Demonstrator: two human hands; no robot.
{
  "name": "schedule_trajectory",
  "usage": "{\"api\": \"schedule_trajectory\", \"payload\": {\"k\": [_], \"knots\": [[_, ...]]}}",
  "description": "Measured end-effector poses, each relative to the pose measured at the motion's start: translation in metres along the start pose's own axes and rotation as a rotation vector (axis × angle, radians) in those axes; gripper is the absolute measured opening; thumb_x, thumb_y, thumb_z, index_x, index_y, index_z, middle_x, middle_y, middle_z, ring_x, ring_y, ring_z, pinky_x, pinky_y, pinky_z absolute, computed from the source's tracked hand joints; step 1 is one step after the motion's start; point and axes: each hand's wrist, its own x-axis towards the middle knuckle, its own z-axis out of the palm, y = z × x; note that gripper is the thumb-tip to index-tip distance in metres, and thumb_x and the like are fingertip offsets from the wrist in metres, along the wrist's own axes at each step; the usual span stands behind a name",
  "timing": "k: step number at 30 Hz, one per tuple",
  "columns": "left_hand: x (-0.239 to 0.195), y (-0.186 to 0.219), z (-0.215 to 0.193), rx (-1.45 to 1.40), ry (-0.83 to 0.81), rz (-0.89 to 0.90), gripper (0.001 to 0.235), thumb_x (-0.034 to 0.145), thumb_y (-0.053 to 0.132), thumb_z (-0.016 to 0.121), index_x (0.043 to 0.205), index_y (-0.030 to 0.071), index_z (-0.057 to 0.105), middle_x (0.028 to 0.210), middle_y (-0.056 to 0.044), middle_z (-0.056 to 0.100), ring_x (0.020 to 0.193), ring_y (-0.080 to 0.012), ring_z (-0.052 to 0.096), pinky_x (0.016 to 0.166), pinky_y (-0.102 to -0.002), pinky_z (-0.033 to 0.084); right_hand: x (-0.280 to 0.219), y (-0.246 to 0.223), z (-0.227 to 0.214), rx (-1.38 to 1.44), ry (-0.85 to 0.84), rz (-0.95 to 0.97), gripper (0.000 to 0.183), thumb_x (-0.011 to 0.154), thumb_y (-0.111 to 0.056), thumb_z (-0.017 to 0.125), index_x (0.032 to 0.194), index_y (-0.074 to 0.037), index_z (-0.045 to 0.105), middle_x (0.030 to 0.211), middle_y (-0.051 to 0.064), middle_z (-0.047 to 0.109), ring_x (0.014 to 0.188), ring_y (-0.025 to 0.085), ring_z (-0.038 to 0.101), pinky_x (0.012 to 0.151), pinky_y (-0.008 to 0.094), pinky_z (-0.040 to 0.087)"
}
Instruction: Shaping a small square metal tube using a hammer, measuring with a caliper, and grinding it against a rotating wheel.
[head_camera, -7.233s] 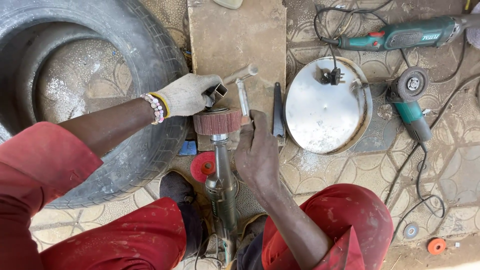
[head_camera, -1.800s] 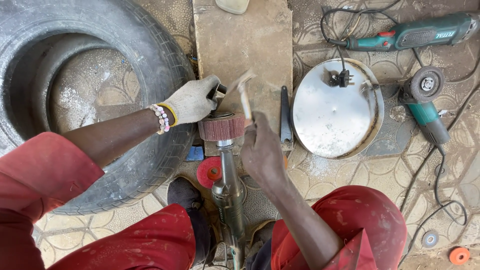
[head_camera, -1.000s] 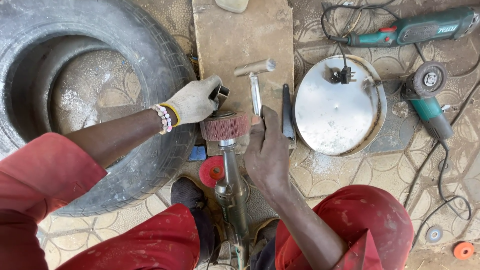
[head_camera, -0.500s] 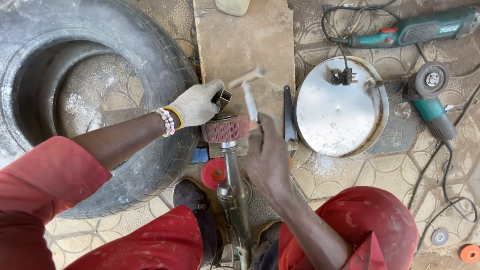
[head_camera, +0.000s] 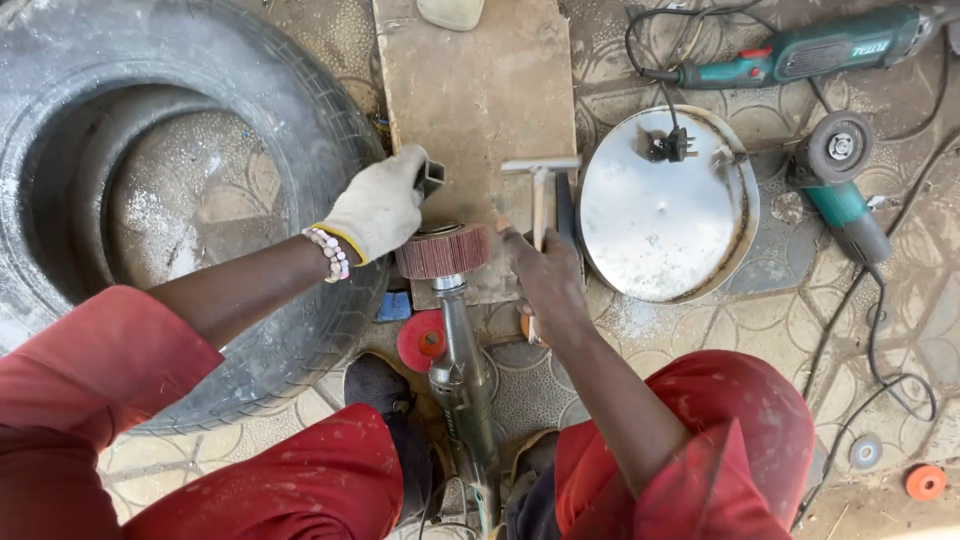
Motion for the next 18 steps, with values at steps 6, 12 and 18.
{"api": "schedule_trajectory", "payload": {"k": [6, 12, 18], "knots": [[-0.019, 0.009, -0.023, -0.186, 0.106, -0.088, 0.033, 0.122, 0.016, 0.053, 0.154, 0.019, 0.053, 0.139, -0.021, 0.081, 0.139, -0.0484, 0.080, 0.116, -0.074, 0.067, 0.041, 0.025, 0.039, -0.220, 0.020, 0.092, 0.079, 0.108, -0.085, 0.073, 0.136, -0.012, 0.070, 0.126, 0.020, 0.074, 0.114, 0.033, 0.071, 0.090, 0.049, 0.056], [-0.030, 0.013, -0.027, -0.284, 0.169, -0.117, 0.035, 0.119, 0.018, 0.058, 0.153, 0.024, 0.058, 0.136, -0.014, 0.087, 0.141, -0.0459, 0.080, 0.120, -0.075, 0.064, 0.089, 0.053, 0.044, -0.356, -0.077, 0.136, 0.099, 0.105, -0.089, 0.070, 0.165, -0.010, 0.061, 0.122, 0.020, 0.083, 0.114, 0.038, 0.079, 0.085, 0.054, 0.062], [-0.030, 0.022, -0.020, -0.313, 0.133, -0.133, 0.033, 0.120, 0.020, 0.062, 0.152, 0.027, 0.061, 0.135, -0.009, 0.088, 0.141, -0.0424, 0.082, 0.121, -0.072, 0.065, 0.062, 0.036, 0.042, -0.089, 0.027, 0.188, 0.069, 0.108, -0.054, 0.082, 0.142, 0.005, 0.068, 0.101, 0.022, 0.071, 0.075, 0.026, 0.070, 0.048, 0.035, 0.049]]}}
